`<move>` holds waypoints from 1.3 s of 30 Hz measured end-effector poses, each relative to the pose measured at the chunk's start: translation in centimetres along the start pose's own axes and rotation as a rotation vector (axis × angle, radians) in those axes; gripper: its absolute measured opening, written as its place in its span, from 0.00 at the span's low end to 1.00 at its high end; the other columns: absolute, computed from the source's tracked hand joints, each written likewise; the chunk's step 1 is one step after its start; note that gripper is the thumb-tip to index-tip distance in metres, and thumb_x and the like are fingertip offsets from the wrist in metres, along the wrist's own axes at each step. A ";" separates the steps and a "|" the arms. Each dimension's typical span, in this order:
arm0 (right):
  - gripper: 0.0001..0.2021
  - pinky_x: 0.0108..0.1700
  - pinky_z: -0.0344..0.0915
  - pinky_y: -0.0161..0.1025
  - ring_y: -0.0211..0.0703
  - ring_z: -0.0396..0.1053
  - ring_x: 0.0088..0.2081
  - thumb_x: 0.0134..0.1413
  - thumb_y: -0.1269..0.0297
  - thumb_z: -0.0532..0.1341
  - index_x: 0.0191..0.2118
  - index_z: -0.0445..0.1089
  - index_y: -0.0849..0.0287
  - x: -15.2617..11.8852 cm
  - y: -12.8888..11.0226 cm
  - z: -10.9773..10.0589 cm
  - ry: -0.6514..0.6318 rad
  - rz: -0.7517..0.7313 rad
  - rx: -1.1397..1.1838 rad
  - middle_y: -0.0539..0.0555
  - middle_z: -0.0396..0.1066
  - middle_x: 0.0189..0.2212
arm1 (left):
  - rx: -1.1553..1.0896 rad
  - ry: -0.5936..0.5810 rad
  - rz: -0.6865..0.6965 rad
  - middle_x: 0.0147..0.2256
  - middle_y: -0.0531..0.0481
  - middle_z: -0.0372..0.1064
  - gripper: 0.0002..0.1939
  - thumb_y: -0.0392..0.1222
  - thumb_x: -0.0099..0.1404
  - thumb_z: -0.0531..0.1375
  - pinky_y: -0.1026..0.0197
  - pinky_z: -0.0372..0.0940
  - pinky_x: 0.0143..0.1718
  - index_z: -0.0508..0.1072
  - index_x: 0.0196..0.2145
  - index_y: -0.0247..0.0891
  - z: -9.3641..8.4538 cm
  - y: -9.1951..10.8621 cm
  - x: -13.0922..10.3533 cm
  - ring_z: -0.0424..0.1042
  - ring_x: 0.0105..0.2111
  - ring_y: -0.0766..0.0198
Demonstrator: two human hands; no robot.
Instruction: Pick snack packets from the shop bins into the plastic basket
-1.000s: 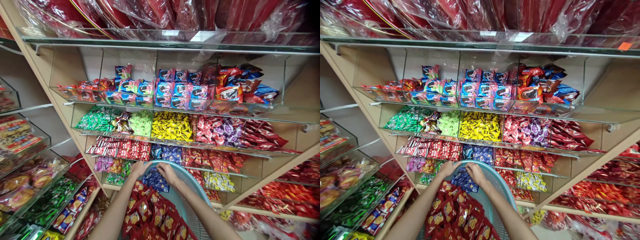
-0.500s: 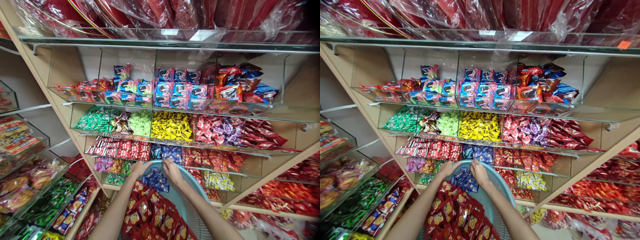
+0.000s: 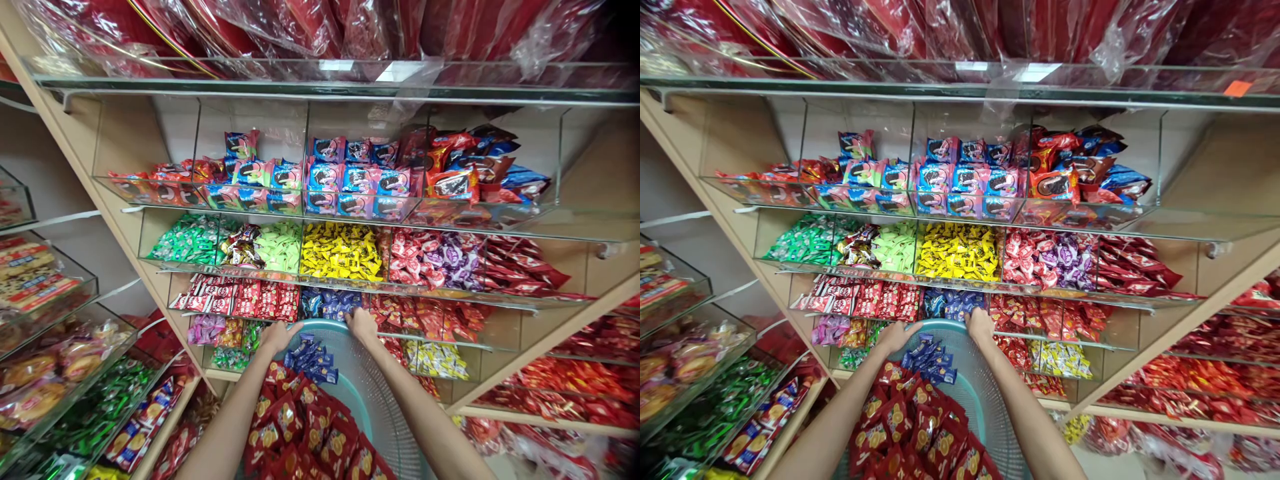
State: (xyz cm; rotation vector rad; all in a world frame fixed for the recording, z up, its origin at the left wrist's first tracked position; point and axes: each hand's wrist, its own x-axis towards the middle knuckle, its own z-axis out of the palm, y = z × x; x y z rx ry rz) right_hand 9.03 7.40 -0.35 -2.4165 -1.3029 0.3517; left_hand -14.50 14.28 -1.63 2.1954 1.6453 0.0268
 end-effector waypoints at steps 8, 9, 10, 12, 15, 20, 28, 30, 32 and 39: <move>0.07 0.25 0.54 0.32 0.39 0.66 0.26 0.44 0.63 0.55 0.22 0.66 0.59 0.5 1.0 0.3 -0.006 -0.066 0.167 0.54 0.69 0.22 | 0.006 0.004 0.015 0.36 0.38 0.69 0.44 0.74 0.45 0.33 0.56 0.59 0.33 0.69 0.33 0.36 0.4 -0.3 0.3 0.68 0.36 0.50; 0.08 0.26 0.55 0.31 0.38 0.66 0.26 0.45 0.63 0.54 0.22 0.65 0.59 0.4 0.9 0.2 0.001 -0.089 0.182 0.53 0.68 0.22 | 0.006 0.004 0.016 0.36 0.38 0.69 0.44 0.74 0.45 0.33 0.56 0.59 0.33 0.69 0.33 0.36 0.3 -0.3 0.3 0.68 0.36 0.50; 0.08 0.27 0.55 0.31 0.38 0.66 0.26 0.46 0.63 0.53 0.23 0.65 0.59 0.3 0.8 0.1 0.016 -0.119 0.205 0.52 0.68 0.22 | 0.004 0.003 0.015 0.36 0.38 0.69 0.44 0.74 0.45 0.33 0.56 0.59 0.33 0.69 0.33 0.36 0.3 -0.3 0.3 0.68 0.36 0.50; 0.10 0.29 0.57 0.31 0.37 0.65 0.27 0.48 0.61 0.51 0.24 0.64 0.59 -0.2 0.4 -0.3 0.059 -0.195 0.296 0.51 0.68 0.23 | -0.001 -0.003 0.007 0.36 0.38 0.69 0.43 0.74 0.45 0.33 0.57 0.59 0.33 0.69 0.33 0.36 0.2 -0.2 0.2 0.68 0.36 0.51; 0.13 0.28 0.58 0.32 0.36 0.63 0.23 0.48 0.55 0.51 0.24 0.62 0.60 -1.4 -0.3 -1.0 0.106 -0.291 0.539 0.51 0.66 0.21 | -0.011 -0.015 -0.008 0.36 0.38 0.69 0.43 0.74 0.45 0.35 0.57 0.59 0.34 0.69 0.34 0.36 -0.1 0.1 0.0 0.68 0.37 0.51; 0.14 0.22 0.58 0.31 0.35 0.61 0.19 0.45 0.52 0.53 0.27 0.62 0.60 -4.2 -0.5 -0.6 0.015 -0.254 0.844 0.50 0.65 0.21 | -0.008 -0.010 0.015 0.36 0.39 0.69 0.43 0.74 0.45 0.34 0.57 0.59 0.35 0.70 0.33 0.37 -0.2 0.1 -0.1 0.68 0.37 0.51; 0.06 0.20 0.56 0.31 0.35 0.61 0.14 0.41 0.65 0.53 0.20 0.60 0.59 -6.4 2.6 2.2 -0.108 -0.047 0.640 0.46 0.62 0.10 | 0.006 -0.008 -0.003 0.36 0.38 0.69 0.43 0.74 0.46 0.34 0.56 0.59 0.35 0.70 0.33 0.37 0.0 0.0 0.0 0.68 0.37 0.51; 0.05 0.19 0.56 0.30 0.35 0.60 0.13 0.41 0.66 0.52 0.21 0.60 0.59 -6.4 2.8 2.4 -0.130 -0.034 0.606 0.46 0.62 0.09 | 0.006 -0.007 -0.006 0.35 0.38 0.69 0.43 0.74 0.46 0.34 0.57 0.59 0.35 0.70 0.34 0.36 0.0 0.0 0.0 0.68 0.36 0.51; 0.02 0.17 0.55 0.30 0.35 0.60 0.13 0.40 0.68 0.51 0.23 0.59 0.59 -6.5 2.8 2.7 -0.148 -0.034 0.620 0.46 0.63 0.10 | 0.006 0.002 0.001 0.35 0.38 0.69 0.43 0.74 0.45 0.35 0.56 0.59 0.35 0.70 0.35 0.37 0.0 0.0 0.1 0.68 0.36 0.50; 0.05 0.15 0.56 0.30 0.36 0.61 0.12 0.41 0.73 0.49 0.27 0.56 0.58 -7.3 2.4 3.4 -0.132 -0.048 0.692 0.44 0.61 0.11 | 0.002 0.011 0.019 0.35 0.39 0.69 0.43 0.74 0.46 0.34 0.54 0.59 0.35 0.70 0.35 0.37 0.0 0.0 0.1 0.68 0.36 0.49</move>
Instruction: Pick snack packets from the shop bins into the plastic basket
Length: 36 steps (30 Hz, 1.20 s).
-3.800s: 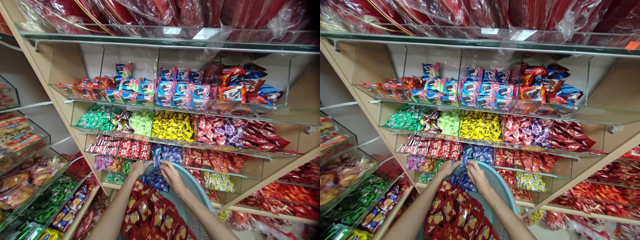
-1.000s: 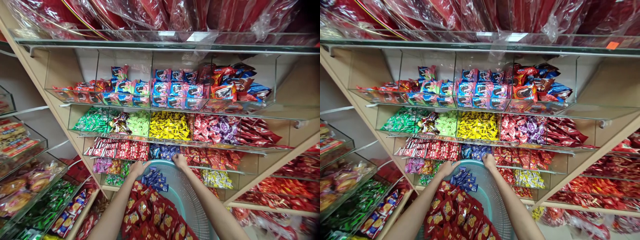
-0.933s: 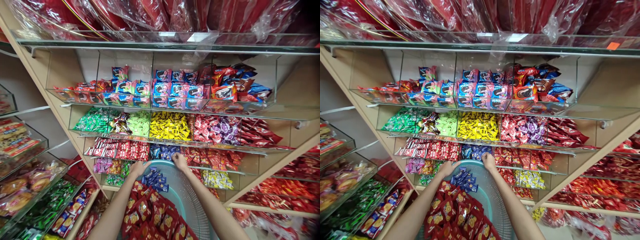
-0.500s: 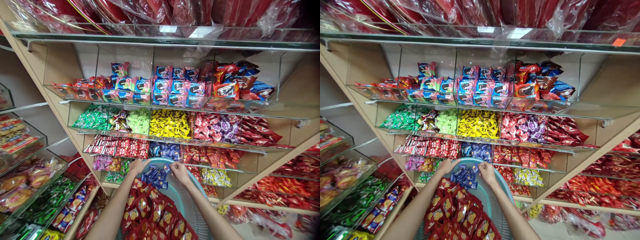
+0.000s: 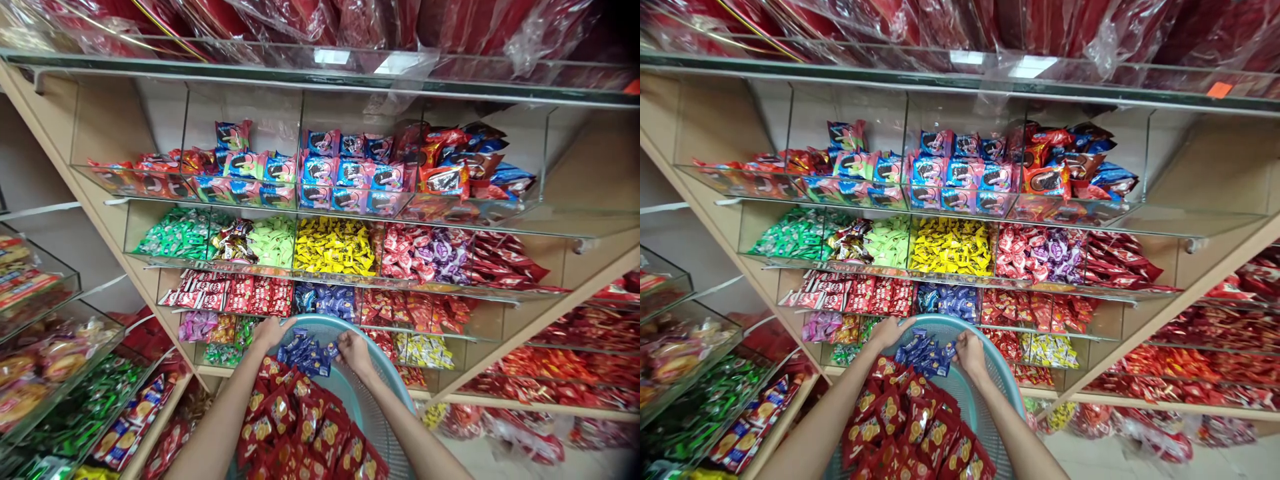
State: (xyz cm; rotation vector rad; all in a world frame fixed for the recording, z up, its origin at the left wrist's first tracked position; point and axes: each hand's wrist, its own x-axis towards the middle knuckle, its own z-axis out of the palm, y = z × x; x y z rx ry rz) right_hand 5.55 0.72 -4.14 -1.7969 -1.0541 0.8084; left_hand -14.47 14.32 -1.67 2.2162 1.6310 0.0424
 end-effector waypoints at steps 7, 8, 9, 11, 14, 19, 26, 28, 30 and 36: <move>0.04 0.20 0.62 0.34 0.39 0.67 0.18 0.45 0.73 0.48 0.28 0.54 0.57 0.0 0.8 1.4 -0.046 0.149 0.191 0.49 0.66 0.18 | 0.006 -0.004 0.005 0.35 0.38 0.69 0.44 0.74 0.45 0.33 0.54 0.59 0.34 0.70 0.34 0.36 -0.2 0.1 -0.1 0.67 0.36 0.49; 0.04 0.21 0.62 0.33 0.38 0.67 0.18 0.45 0.73 0.47 0.28 0.54 0.57 0.0 1.0 1.6 -0.050 0.153 0.176 0.49 0.66 0.19 | 0.007 -0.007 0.006 0.35 0.38 0.69 0.44 0.74 0.45 0.33 0.54 0.59 0.34 0.70 0.34 0.36 -0.2 0.1 -0.1 0.67 0.36 0.49; 0.04 0.20 0.61 0.33 0.38 0.66 0.18 0.46 0.72 0.47 0.29 0.54 0.58 0.0 1.1 1.7 -0.052 0.138 0.126 0.49 0.65 0.20 | 0.008 -0.009 0.004 0.35 0.38 0.69 0.44 0.74 0.45 0.33 0.55 0.59 0.34 0.70 0.34 0.36 -0.2 0.1 -0.1 0.67 0.36 0.49; 0.03 0.21 0.58 0.32 0.37 0.65 0.18 0.47 0.71 0.48 0.31 0.56 0.58 -0.2 1.3 1.6 -0.040 0.053 -0.073 0.50 0.65 0.20 | 0.012 -0.011 -0.003 0.35 0.38 0.69 0.44 0.74 0.46 0.33 0.54 0.59 0.34 0.70 0.34 0.37 -0.2 0.2 -0.2 0.67 0.36 0.49; 0.04 0.24 0.55 0.32 0.37 0.65 0.22 0.48 0.67 0.51 0.30 0.60 0.60 -0.6 0.7 0.7 0.024 -0.087 -0.453 0.53 0.66 0.22 | 0.008 -0.010 -0.005 0.35 0.39 0.69 0.43 0.74 0.46 0.34 0.54 0.60 0.34 0.70 0.34 0.37 -0.3 0.3 -0.3 0.68 0.36 0.49; 0.11 0.28 0.52 0.31 0.37 0.65 0.28 0.55 0.63 0.46 0.31 0.63 0.60 0.3 -2.0 -1.4 0.077 -0.177 -0.742 0.54 0.67 0.25 | -0.017 -0.014 0.001 0.35 0.39 0.69 0.43 0.74 0.46 0.34 0.54 0.59 0.34 0.70 0.34 0.37 -0.5 0.4 -0.5 0.68 0.36 0.49; 0.09 0.29 0.51 0.32 0.40 0.66 0.32 0.54 0.65 0.47 0.38 0.60 0.58 4.2 -5.3 -4.2 0.116 -0.231 -0.982 0.56 0.68 0.32 | -0.009 -0.017 0.005 0.35 0.38 0.69 0.43 0.74 0.46 0.33 0.55 0.59 0.34 0.70 0.32 0.36 -0.4 0.1 -0.3 0.68 0.36 0.50; 0.08 0.30 0.52 0.32 0.39 0.66 0.34 0.53 0.66 0.49 0.38 0.61 0.58 5.2 -5.6 -4.5 0.086 -0.257 -0.989 0.56 0.67 0.34 | -0.006 -0.015 0.004 0.34 0.38 0.69 0.44 0.74 0.45 0.33 0.55 0.59 0.33 0.70 0.32 0.36 -0.3 0.1 -0.2 0.68 0.35 0.50; 0.08 0.31 0.53 0.32 0.40 0.66 0.35 0.52 0.66 0.51 0.37 0.62 0.57 6.2 -5.8 -4.1 0.051 -0.263 -0.950 0.55 0.67 0.35 | 0.000 -0.009 0.004 0.34 0.38 0.69 0.44 0.74 0.45 0.32 0.55 0.59 0.32 0.70 0.31 0.35 -0.2 0.0 -0.1 0.68 0.35 0.50; 0.10 0.33 0.57 0.32 0.41 0.67 0.38 0.47 0.60 0.55 0.34 0.67 0.57 8.8 -6.0 -0.6 0.033 -0.013 -0.764 0.56 0.69 0.35 | -0.006 -0.006 0.008 0.35 0.38 0.69 0.43 0.74 0.46 0.33 0.56 0.60 0.33 0.70 0.32 0.36 -0.1 0.0 -0.1 0.68 0.35 0.50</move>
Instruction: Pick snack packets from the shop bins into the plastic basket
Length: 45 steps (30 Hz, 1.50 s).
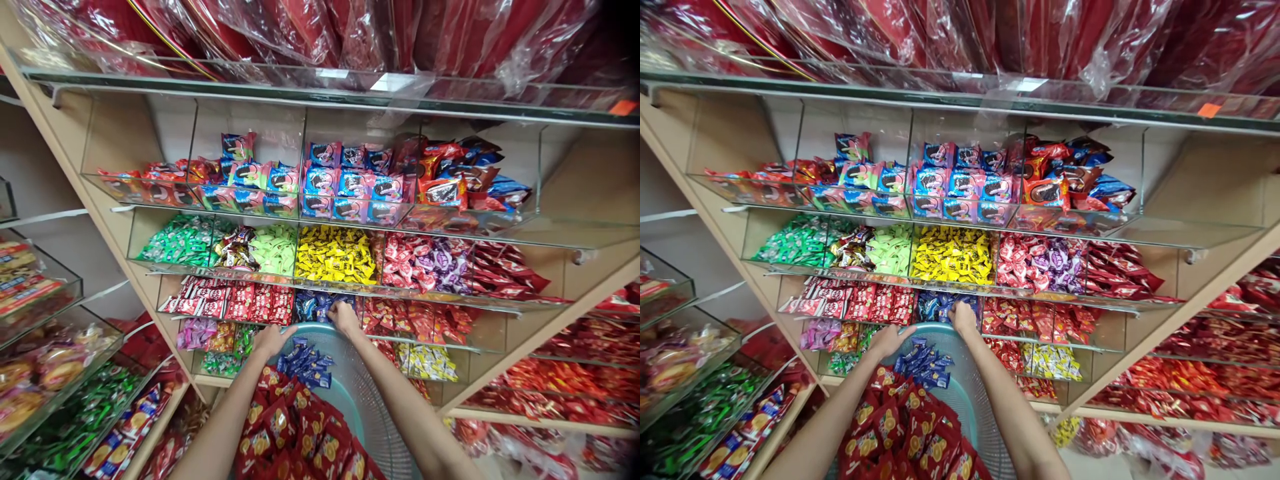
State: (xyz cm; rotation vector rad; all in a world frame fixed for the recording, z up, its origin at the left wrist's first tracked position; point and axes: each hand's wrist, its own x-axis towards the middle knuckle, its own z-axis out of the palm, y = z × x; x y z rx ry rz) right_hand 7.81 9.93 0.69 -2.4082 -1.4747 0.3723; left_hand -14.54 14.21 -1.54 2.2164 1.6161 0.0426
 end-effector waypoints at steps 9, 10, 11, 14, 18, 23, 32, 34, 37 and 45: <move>0.11 0.30 0.60 0.34 0.45 0.69 0.34 0.36 0.57 0.61 0.26 0.69 0.59 1.2 -0.6 1.5 -0.084 0.162 0.038 0.58 0.71 0.31 | -0.004 0.007 0.001 0.35 0.40 0.69 0.42 0.73 0.46 0.34 0.55 0.60 0.33 0.69 0.32 0.36 0.1 -0.1 -0.1 0.68 0.35 0.50; 0.11 0.30 0.60 0.34 0.45 0.69 0.34 0.35 0.58 0.62 0.26 0.69 0.59 1.2 -0.7 1.5 -0.089 0.174 0.043 0.58 0.71 0.31 | -0.007 0.004 0.001 0.35 0.39 0.69 0.42 0.73 0.47 0.34 0.55 0.60 0.33 0.69 0.32 0.36 0.1 -0.1 -0.1 0.68 0.35 0.50; 0.10 0.30 0.60 0.34 0.46 0.69 0.34 0.34 0.60 0.63 0.26 0.69 0.60 1.2 -0.8 1.5 -0.092 0.185 0.046 0.59 0.71 0.31 | -0.011 0.000 0.002 0.36 0.39 0.69 0.42 0.73 0.47 0.34 0.56 0.60 0.33 0.69 0.33 0.36 0.1 -0.1 -0.1 0.68 0.35 0.50; 0.07 0.30 0.60 0.35 0.47 0.68 0.35 0.33 0.64 0.63 0.24 0.69 0.60 1.2 -1.2 1.6 -0.086 0.210 0.059 0.60 0.70 0.31 | -0.020 -0.003 0.001 0.37 0.38 0.68 0.43 0.73 0.47 0.33 0.56 0.60 0.33 0.69 0.34 0.36 0.0 0.0 -0.1 0.68 0.35 0.51; 0.06 0.29 0.58 0.33 0.44 0.68 0.33 0.34 0.64 0.62 0.24 0.69 0.60 0.7 -1.2 1.4 -0.071 0.186 0.105 0.58 0.71 0.29 | -0.019 -0.002 -0.008 0.36 0.39 0.69 0.43 0.74 0.46 0.33 0.57 0.60 0.32 0.69 0.33 0.36 -0.1 0.1 -0.2 0.68 0.35 0.51; 0.04 0.27 0.55 0.28 0.36 0.67 0.31 0.42 0.65 0.57 0.25 0.68 0.58 -0.4 -0.6 0.4 -0.017 0.093 0.184 0.53 0.70 0.27 | -0.012 -0.002 -0.008 0.35 0.39 0.69 0.44 0.74 0.46 0.33 0.56 0.59 0.32 0.70 0.33 0.36 -0.2 0.2 -0.2 0.68 0.35 0.50; 0.11 0.26 0.53 0.29 0.34 0.61 0.23 0.51 0.59 0.50 0.29 0.65 0.59 -3.7 1.3 -1.7 0.217 -0.184 0.275 0.49 0.65 0.20 | -0.004 -0.013 -0.011 0.35 0.39 0.69 0.43 0.74 0.46 0.34 0.55 0.59 0.35 0.71 0.33 0.37 -0.6 0.5 -0.4 0.68 0.36 0.50; 0.12 0.28 0.54 0.29 0.35 0.61 0.25 0.52 0.58 0.49 0.30 0.64 0.59 -5.3 1.6 -1.7 0.228 -0.276 0.241 0.50 0.64 0.22 | 0.001 -0.013 -0.016 0.35 0.39 0.69 0.43 0.74 0.46 0.34 0.55 0.59 0.35 0.71 0.33 0.37 -0.6 0.5 -0.4 0.68 0.36 0.50; 0.11 0.31 0.54 0.30 0.36 0.62 0.28 0.55 0.60 0.47 0.31 0.63 0.58 -7.6 2.2 -1.3 0.178 -0.427 0.164 0.51 0.65 0.26 | 0.004 -0.009 -0.013 0.34 0.39 0.69 0.43 0.74 0.46 0.34 0.55 0.59 0.35 0.71 0.34 0.38 -0.5 0.5 -0.3 0.68 0.36 0.50; 0.12 0.32 0.55 0.33 0.38 0.62 0.32 0.57 0.64 0.43 0.31 0.61 0.59 -9.4 3.0 0.4 0.062 -0.610 -0.220 0.52 0.64 0.30 | -0.004 -0.003 -0.012 0.35 0.38 0.69 0.44 0.74 0.45 0.34 0.53 0.59 0.35 0.70 0.33 0.37 -0.2 0.2 -0.2 0.67 0.36 0.49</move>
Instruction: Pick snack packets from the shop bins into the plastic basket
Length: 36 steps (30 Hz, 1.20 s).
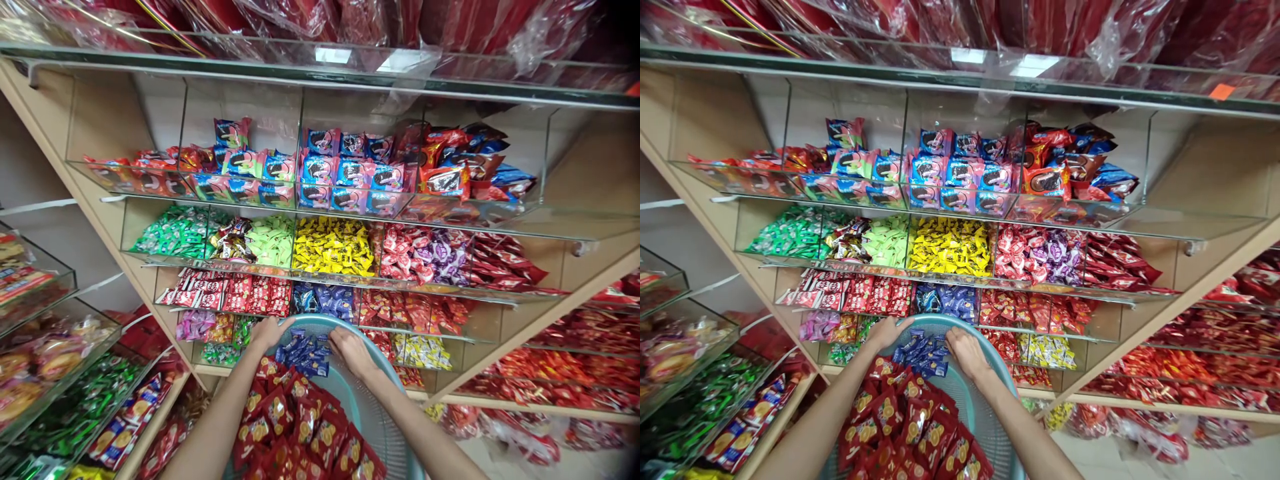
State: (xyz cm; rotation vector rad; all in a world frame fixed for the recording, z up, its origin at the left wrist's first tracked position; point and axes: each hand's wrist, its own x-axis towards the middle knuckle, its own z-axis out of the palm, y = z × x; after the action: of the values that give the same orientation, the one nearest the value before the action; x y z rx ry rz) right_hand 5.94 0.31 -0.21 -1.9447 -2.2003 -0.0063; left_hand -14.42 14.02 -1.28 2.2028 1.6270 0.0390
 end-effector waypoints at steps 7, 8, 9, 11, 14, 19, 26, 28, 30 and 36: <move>0.10 0.35 0.56 0.35 0.39 0.61 0.36 0.57 0.69 0.44 0.32 0.61 0.58 0.2 -0.5 1.2 -0.034 -0.045 -0.082 0.53 0.64 0.32 | -0.002 0.008 -0.001 0.35 0.39 0.69 0.43 0.74 0.45 0.34 0.53 0.59 0.35 0.69 0.33 0.37 0.0 0.0 0.0 0.67 0.36 0.48; 0.10 0.35 0.56 0.35 0.40 0.61 0.35 0.57 0.69 0.44 0.32 0.61 0.58 0.2 -0.6 1.3 -0.033 -0.050 -0.093 0.53 0.64 0.32 | -0.001 0.007 -0.002 0.35 0.39 0.69 0.43 0.74 0.45 0.34 0.53 0.59 0.35 0.69 0.33 0.37 0.0 0.0 0.0 0.67 0.36 0.49; 0.10 0.35 0.56 0.35 0.40 0.62 0.35 0.56 0.70 0.44 0.32 0.61 0.58 0.2 -0.7 1.4 -0.034 -0.051 -0.102 0.53 0.64 0.32 | 0.000 0.006 -0.004 0.35 0.39 0.69 0.42 0.74 0.45 0.34 0.53 0.59 0.35 0.69 0.32 0.37 0.0 0.0 0.0 0.67 0.36 0.49; 0.10 0.34 0.57 0.35 0.39 0.62 0.35 0.56 0.70 0.45 0.32 0.61 0.58 0.1 -0.9 1.6 -0.042 -0.054 -0.117 0.53 0.64 0.33 | 0.001 0.004 -0.007 0.35 0.39 0.69 0.42 0.74 0.46 0.34 0.54 0.59 0.35 0.70 0.33 0.37 0.0 0.0 0.0 0.68 0.36 0.49; 0.09 0.33 0.56 0.34 0.39 0.63 0.34 0.56 0.69 0.45 0.32 0.61 0.58 0.0 -1.0 1.5 -0.065 -0.060 -0.134 0.53 0.64 0.33 | 0.001 0.003 -0.017 0.36 0.38 0.69 0.43 0.74 0.46 0.35 0.54 0.59 0.36 0.70 0.33 0.37 0.0 0.1 -0.1 0.67 0.37 0.50; 0.11 0.33 0.55 0.33 0.38 0.63 0.31 0.57 0.64 0.44 0.33 0.61 0.59 0.2 -1.0 0.5 -0.002 -0.047 -0.062 0.53 0.64 0.31 | -0.016 0.000 -0.010 0.36 0.38 0.69 0.43 0.74 0.45 0.35 0.54 0.59 0.36 0.70 0.35 0.37 -0.1 0.1 -0.2 0.67 0.37 0.50; 0.12 0.29 0.52 0.30 0.36 0.65 0.31 0.57 0.61 0.44 0.36 0.61 0.56 3.6 1.6 -0.5 0.169 0.334 0.113 0.51 0.67 0.31 | -0.015 -0.003 -0.010 0.35 0.38 0.69 0.43 0.74 0.46 0.35 0.55 0.59 0.36 0.70 0.36 0.37 -0.2 0.2 -0.2 0.68 0.37 0.49; 0.11 0.28 0.52 0.31 0.38 0.66 0.31 0.56 0.59 0.46 0.36 0.62 0.57 5.0 2.5 -0.3 0.149 0.497 0.134 0.52 0.68 0.30 | -0.005 0.000 0.000 0.35 0.39 0.69 0.43 0.74 0.46 0.35 0.56 0.59 0.35 0.71 0.34 0.37 -0.1 0.1 -0.1 0.68 0.36 0.50; 0.12 0.28 0.52 0.31 0.40 0.67 0.33 0.54 0.57 0.48 0.37 0.62 0.58 6.2 3.2 0.0 0.120 0.623 0.138 0.53 0.68 0.30 | 0.003 0.007 0.006 0.34 0.39 0.69 0.43 0.74 0.46 0.34 0.56 0.60 0.34 0.70 0.33 0.37 0.1 -0.1 0.1 0.68 0.35 0.51; 0.15 0.32 0.57 0.36 0.46 0.67 0.36 0.53 0.57 0.49 0.43 0.59 0.60 8.5 3.7 0.8 0.107 0.699 0.049 0.58 0.68 0.33 | 0.002 0.015 0.011 0.35 0.39 0.69 0.43 0.74 0.45 0.33 0.55 0.59 0.34 0.70 0.32 0.37 0.4 -0.4 0.3 0.68 0.36 0.50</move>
State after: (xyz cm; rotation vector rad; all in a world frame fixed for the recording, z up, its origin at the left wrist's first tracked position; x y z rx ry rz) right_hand 8.52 9.22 -0.14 -2.4981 -1.3439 0.0471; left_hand -14.59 14.26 -1.87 2.2183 1.6238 0.0566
